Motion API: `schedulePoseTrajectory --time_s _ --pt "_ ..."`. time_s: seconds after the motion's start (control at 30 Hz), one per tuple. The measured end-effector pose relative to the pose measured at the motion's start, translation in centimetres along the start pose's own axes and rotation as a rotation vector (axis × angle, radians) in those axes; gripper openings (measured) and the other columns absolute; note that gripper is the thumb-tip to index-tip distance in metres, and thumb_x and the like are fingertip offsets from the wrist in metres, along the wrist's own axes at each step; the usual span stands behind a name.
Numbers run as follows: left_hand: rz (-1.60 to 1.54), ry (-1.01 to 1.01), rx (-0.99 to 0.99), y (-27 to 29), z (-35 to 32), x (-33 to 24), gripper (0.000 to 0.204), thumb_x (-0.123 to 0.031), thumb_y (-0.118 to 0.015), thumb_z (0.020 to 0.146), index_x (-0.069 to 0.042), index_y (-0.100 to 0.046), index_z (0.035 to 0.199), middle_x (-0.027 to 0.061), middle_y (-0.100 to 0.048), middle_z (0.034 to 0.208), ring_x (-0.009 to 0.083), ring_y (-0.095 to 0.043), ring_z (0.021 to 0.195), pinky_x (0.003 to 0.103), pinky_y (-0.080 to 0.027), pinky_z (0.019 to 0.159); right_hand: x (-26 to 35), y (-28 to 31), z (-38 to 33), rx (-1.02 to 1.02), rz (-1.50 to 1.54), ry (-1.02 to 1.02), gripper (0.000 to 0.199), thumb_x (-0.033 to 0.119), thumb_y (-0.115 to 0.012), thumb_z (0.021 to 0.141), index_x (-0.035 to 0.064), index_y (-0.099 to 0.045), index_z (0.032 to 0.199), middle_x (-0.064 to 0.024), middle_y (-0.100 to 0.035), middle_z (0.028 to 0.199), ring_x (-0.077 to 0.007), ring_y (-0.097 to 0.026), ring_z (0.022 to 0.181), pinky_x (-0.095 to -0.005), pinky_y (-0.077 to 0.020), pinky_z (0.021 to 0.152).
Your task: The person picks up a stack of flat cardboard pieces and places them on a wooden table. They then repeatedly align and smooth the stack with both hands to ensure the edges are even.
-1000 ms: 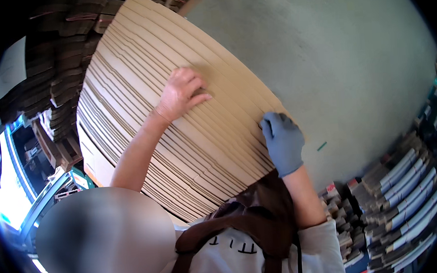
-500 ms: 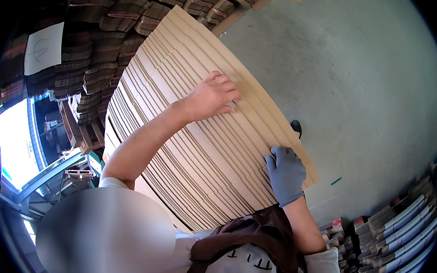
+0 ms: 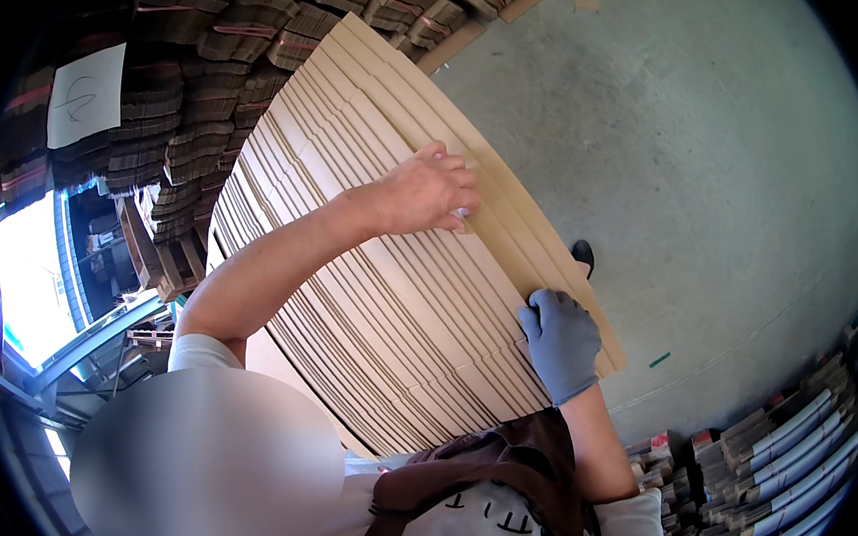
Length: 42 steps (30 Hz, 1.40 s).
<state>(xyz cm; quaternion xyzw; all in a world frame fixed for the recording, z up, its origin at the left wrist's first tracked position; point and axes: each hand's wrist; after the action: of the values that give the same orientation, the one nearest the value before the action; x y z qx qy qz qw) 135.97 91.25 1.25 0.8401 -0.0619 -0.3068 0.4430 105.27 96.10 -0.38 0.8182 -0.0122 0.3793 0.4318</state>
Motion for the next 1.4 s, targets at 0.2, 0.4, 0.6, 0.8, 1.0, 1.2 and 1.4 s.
schedulePoseTrajectory --time_s 0.2,0.4,0.6,0.8,1.0,1.2,1.4 --pt "-0.091 -0.018 0.009 0.1 0.3 0.5 0.022 -0.034 -0.077 0.079 -0.016 -0.067 0.085 -0.0006 -0.056 0.091 0.0176 -0.052 0.102 0.038 -0.035 0.093 0.4 0.0 -0.2 0.007 -0.045 -0.01 0.021 0.029 -0.065 0.092 0.0105 -0.062 0.082 -0.0108 -0.059 0.087 -0.0321 -0.062 0.08 -0.0455 -0.0505 0.067" --pt "-0.19 -0.038 -0.018 0.0 0.6 1.2 0.021 -0.031 -0.078 0.08 -0.014 -0.064 0.08 -0.0016 -0.055 0.09 0.0194 -0.051 0.101 0.039 -0.034 0.096 0.4 0.2 0.0 -0.047 0.036 0.02 0.017 0.023 -0.069 0.089 0.0094 -0.061 0.083 -0.0104 -0.054 0.089 -0.0318 -0.058 0.085 -0.0456 -0.049 0.07" --pt "-0.19 -0.006 0.015 0.3 1.0 1.1 0.023 -0.03 -0.078 0.079 -0.013 -0.063 0.08 -0.0005 -0.055 0.09 0.0201 -0.051 0.102 0.04 -0.033 0.097 0.0 0.2 0.2 -0.06 0.14 0.018 0.016 0.021 -0.07 0.088 0.0084 -0.062 0.081 -0.0106 -0.055 0.089 -0.0323 -0.057 0.085 -0.0456 -0.0478 0.071" --pt "-0.178 0.026 0.06 0.6 1.4 1.0 0.024 -0.03 -0.078 0.079 -0.012 -0.062 0.08 -0.0001 -0.054 0.089 0.0203 -0.051 0.1 0.04 -0.033 0.097 -0.4 0.2 0.4 -0.072 0.162 0.029 0.015 0.018 -0.07 0.088 0.0077 -0.061 0.08 -0.0105 -0.055 0.088 -0.0327 -0.056 0.084 -0.0456 -0.0473 0.073" --pt "-0.192 0.024 0.055 0.8 1.5 1.1 0.024 -0.029 -0.078 0.08 -0.012 -0.062 0.08 -0.0005 -0.054 0.089 0.0199 -0.051 0.1 0.04 -0.033 0.097 -0.6 0.4 0.7 -0.076 0.193 0.045 0.015 0.016 -0.07 0.088 0.0074 -0.061 0.08 -0.0108 -0.055 0.087 -0.033 -0.056 0.084 -0.0454 -0.0473 0.073" --pt "-0.22 0.048 0.062 0.8 1.5 1.1 0.022 -0.028 -0.077 0.081 -0.011 -0.062 0.08 -0.0006 -0.055 0.089 0.02 -0.052 0.1 0.041 -0.033 0.098 -0.9 0.2 0.8 -0.053 0.227 0.043 0.015 0.016 -0.069 0.088 0.0071 -0.06 0.08 -0.011 -0.055 0.088 -0.0337 -0.056 0.085 -0.0461 -0.0477 0.073" --pt "-0.191 0.053 -0.013 -0.1 1.0 0.7 0.018 -0.022 -0.077 0.08 -0.012 -0.063 0.084 -0.0007 -0.057 0.095 0.0198 -0.052 0.107 0.042 -0.034 0.099 -0.5 -0.6 0.5 -0.082 0.101 0.004 0.016 0.019 -0.067 0.089 0.0074 -0.058 0.082 -0.0126 -0.055 0.092 -0.0345 -0.057 0.086 -0.0478 -0.0487 0.073"
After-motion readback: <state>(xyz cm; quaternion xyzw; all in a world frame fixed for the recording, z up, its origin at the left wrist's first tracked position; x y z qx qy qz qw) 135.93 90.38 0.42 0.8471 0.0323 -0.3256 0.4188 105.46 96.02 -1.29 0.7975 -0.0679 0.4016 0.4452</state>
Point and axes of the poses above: each hand's wrist, its own z-axis towards the middle knuckle, its own y-axis out of the back of the hand, x = y × z
